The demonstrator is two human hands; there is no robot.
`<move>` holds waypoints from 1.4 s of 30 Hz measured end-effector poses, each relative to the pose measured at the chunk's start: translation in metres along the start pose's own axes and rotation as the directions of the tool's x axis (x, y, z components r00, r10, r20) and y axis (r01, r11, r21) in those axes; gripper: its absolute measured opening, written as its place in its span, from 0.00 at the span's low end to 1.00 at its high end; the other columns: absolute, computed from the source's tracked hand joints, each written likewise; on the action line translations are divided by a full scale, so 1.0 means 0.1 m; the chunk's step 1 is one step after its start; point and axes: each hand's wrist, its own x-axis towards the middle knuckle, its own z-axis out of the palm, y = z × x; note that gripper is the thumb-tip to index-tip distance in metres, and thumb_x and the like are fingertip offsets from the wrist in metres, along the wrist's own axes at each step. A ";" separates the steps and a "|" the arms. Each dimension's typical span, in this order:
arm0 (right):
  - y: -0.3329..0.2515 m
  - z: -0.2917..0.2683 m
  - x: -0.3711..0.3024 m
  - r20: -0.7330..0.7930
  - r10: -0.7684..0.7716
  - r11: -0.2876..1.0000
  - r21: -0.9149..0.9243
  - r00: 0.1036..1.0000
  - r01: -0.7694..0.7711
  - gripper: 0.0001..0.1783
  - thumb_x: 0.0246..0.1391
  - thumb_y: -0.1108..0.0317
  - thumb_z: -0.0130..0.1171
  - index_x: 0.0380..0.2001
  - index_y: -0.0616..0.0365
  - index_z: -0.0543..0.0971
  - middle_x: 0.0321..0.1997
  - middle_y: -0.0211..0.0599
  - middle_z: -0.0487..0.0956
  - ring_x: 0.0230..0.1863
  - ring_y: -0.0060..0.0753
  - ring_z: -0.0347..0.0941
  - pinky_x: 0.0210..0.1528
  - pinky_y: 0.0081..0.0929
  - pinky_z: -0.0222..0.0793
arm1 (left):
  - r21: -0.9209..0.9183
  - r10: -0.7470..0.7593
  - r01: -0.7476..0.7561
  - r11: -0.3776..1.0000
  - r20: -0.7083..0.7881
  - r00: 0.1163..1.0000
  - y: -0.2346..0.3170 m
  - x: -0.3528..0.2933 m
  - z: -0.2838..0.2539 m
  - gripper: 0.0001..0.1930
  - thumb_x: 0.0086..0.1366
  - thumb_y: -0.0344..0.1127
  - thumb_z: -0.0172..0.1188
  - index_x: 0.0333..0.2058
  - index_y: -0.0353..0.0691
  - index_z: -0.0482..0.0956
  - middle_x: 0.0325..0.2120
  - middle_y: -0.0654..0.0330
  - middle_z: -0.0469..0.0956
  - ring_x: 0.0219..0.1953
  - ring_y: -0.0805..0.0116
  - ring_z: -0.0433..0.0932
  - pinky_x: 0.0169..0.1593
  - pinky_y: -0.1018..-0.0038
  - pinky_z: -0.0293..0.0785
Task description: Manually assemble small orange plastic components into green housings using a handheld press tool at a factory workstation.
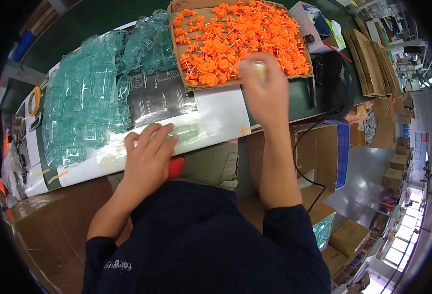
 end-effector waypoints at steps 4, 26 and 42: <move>-0.13 0.19 0.04 0.295 -0.079 0.841 -0.493 0.952 0.223 0.11 0.63 0.62 0.58 0.41 0.56 0.82 0.28 0.29 0.78 0.31 0.29 0.74 0.35 0.27 0.71 | -0.234 -0.121 0.109 0.966 -0.039 0.992 0.03 0.00 0.01 0.21 0.58 0.25 0.64 0.52 0.39 0.77 0.54 0.59 0.76 0.54 0.58 0.75 0.52 0.66 0.64; -0.11 0.21 -0.32 0.678 0.240 0.753 0.322 0.695 -0.574 0.09 0.63 0.66 0.60 0.39 0.60 0.80 0.30 0.35 0.76 0.22 0.16 0.64 0.15 0.13 0.54 | -0.502 -0.180 -0.003 0.865 -0.316 0.932 -0.05 0.12 -0.14 0.23 0.55 0.26 0.67 0.51 0.42 0.77 0.51 0.60 0.82 0.56 0.60 0.78 0.58 0.64 0.65; -0.17 0.61 -0.76 0.518 0.192 0.916 0.210 0.833 -0.342 0.17 0.68 0.54 0.53 0.33 0.56 0.80 0.26 0.30 0.74 0.19 0.18 0.61 0.19 0.18 0.57 | -0.581 -0.136 -0.115 0.806 -0.371 0.918 -0.03 -0.02 -0.07 0.30 0.50 0.27 0.70 0.54 0.35 0.73 0.49 0.55 0.81 0.50 0.57 0.79 0.53 0.67 0.74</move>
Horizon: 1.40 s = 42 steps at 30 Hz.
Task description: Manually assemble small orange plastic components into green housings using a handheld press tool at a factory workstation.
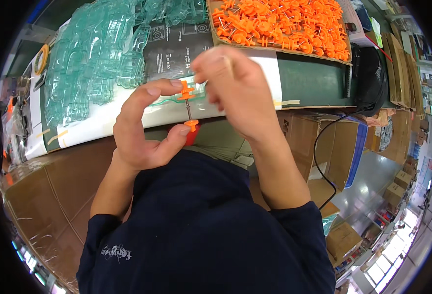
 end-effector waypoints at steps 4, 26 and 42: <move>-0.02 -0.26 0.03 0.102 -0.331 0.741 0.643 0.938 0.192 0.22 0.70 0.50 0.44 0.25 0.48 0.75 0.23 0.25 0.72 0.19 0.21 0.61 0.23 0.25 0.58 | -0.087 -0.143 0.142 0.986 -0.005 0.990 0.04 -0.04 0.06 0.31 0.50 0.28 0.70 0.55 0.35 0.72 0.49 0.54 0.80 0.48 0.58 0.79 0.52 0.68 0.75; -0.01 -0.19 -0.01 0.200 -0.576 0.620 0.739 0.793 0.264 0.20 0.71 0.50 0.40 0.35 0.45 0.78 0.37 0.28 0.74 0.37 0.27 0.65 0.42 0.32 0.60 | -0.127 -0.156 0.149 0.981 -0.046 0.987 0.00 -0.12 0.12 0.32 0.50 0.27 0.69 0.56 0.35 0.72 0.49 0.54 0.79 0.48 0.56 0.77 0.53 0.67 0.73; 0.05 -0.16 -0.03 0.198 -0.624 0.643 0.680 0.756 0.352 0.19 0.71 0.50 0.42 0.33 0.44 0.78 0.36 0.26 0.75 0.37 0.26 0.67 0.43 0.33 0.61 | -0.194 -0.173 0.163 0.967 -0.035 0.984 -0.01 -0.16 0.13 0.32 0.50 0.27 0.69 0.56 0.35 0.72 0.50 0.54 0.79 0.49 0.56 0.77 0.54 0.67 0.74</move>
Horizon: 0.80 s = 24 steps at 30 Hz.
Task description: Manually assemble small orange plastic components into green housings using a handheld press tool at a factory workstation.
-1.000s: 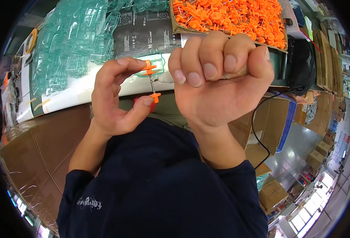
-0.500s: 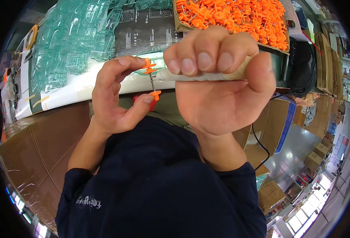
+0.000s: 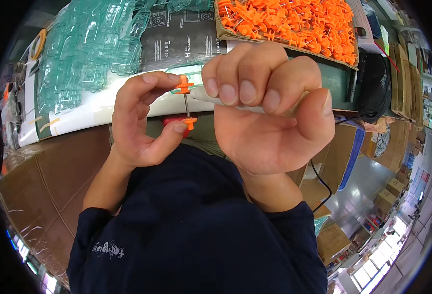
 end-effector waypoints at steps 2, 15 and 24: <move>0.00 -0.03 -0.01 -0.006 0.010 1.000 0.005 1.000 -0.010 0.19 0.71 0.50 0.42 0.33 0.44 0.78 0.36 0.26 0.75 0.38 0.26 0.67 0.43 0.33 0.61 | 0.001 -0.001 0.001 1.000 0.011 1.000 0.00 0.01 0.00 0.32 0.50 0.26 0.69 0.56 0.35 0.72 0.50 0.54 0.79 0.49 0.57 0.77 0.55 0.67 0.74; 0.04 -0.22 -0.14 -0.132 0.016 1.000 0.011 0.991 -0.015 0.19 0.71 0.49 0.42 0.34 0.45 0.78 0.37 0.27 0.75 0.39 0.27 0.68 0.43 0.33 0.60 | 0.462 -0.072 0.015 0.887 0.105 0.992 -0.21 0.13 0.06 0.29 0.54 0.26 0.66 0.56 0.37 0.71 0.47 0.57 0.79 0.47 0.58 0.78 0.57 0.66 0.72; 0.29 -0.29 -0.15 -0.297 -0.020 1.000 0.005 0.955 0.022 0.20 0.73 0.51 0.39 0.30 0.50 0.70 0.31 0.34 0.73 0.33 0.33 0.68 0.36 0.33 0.67 | 0.549 -0.036 -0.037 0.835 0.121 0.992 -0.24 0.16 0.06 0.28 0.52 0.27 0.67 0.54 0.38 0.71 0.44 0.57 0.79 0.43 0.58 0.78 0.55 0.66 0.71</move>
